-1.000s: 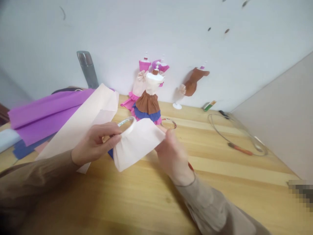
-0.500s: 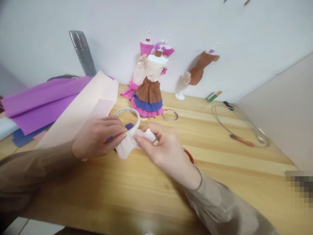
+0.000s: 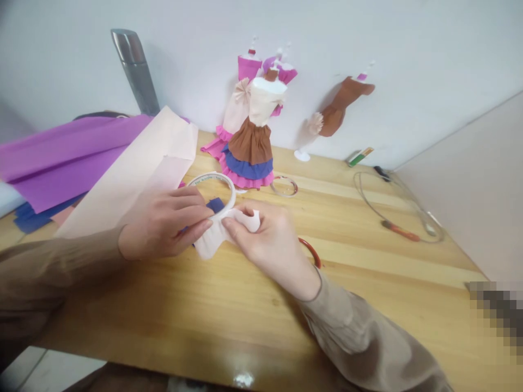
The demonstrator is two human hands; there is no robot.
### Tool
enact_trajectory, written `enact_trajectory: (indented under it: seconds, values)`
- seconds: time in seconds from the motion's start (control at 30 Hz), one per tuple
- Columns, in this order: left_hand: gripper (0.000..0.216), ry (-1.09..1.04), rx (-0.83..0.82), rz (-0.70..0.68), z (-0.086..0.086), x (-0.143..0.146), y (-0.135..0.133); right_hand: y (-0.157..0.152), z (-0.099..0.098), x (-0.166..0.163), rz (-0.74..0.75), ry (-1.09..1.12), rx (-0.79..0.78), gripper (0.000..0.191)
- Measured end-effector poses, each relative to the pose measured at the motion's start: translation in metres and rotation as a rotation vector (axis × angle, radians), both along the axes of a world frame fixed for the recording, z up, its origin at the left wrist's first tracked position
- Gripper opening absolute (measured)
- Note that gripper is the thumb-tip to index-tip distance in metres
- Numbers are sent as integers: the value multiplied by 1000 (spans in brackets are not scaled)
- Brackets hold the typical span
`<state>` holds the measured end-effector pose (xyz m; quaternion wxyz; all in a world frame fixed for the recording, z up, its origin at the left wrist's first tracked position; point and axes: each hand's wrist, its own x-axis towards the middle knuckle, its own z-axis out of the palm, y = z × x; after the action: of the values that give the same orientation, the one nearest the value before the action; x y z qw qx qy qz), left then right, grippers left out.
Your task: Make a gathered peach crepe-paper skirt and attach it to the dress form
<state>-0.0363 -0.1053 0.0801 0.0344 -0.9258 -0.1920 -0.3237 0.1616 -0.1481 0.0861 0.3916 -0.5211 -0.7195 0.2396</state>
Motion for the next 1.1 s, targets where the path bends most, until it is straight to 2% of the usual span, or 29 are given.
enact_trajectory:
  seconds: [0.13, 0.23, 0.33, 0.47, 0.57, 0.73, 0.9, 1.1]
  values:
    - [29, -3, 84, 48, -4, 2, -2, -3, -3, -4, -1, -13, 79, 25]
    - [29, -3, 67, 65, -6, 3, -3, -7, -5, -7, 2, -66, 205, 22]
    - [28, -16, 11, 79, -4, 3, -4, -11, -7, -10, 4, -105, 269, 21]
    - [29, -23, -88, 71, 0, 2, -3, -11, -7, -10, 10, -84, 243, 11]
    - [28, -50, -138, 49, 0, 2, -3, -10, -7, -10, -3, -79, 256, 11]
    - [28, -53, -160, 29, -4, 4, -3, -11, -7, -10, 72, -86, 266, 15]
    - [28, -89, -177, 22, -4, 3, -2, -8, -10, -9, 28, -31, 205, 9]
    - [30, -105, -165, 7, -5, 4, 0, -8, -15, -9, 91, -54, 334, 10]
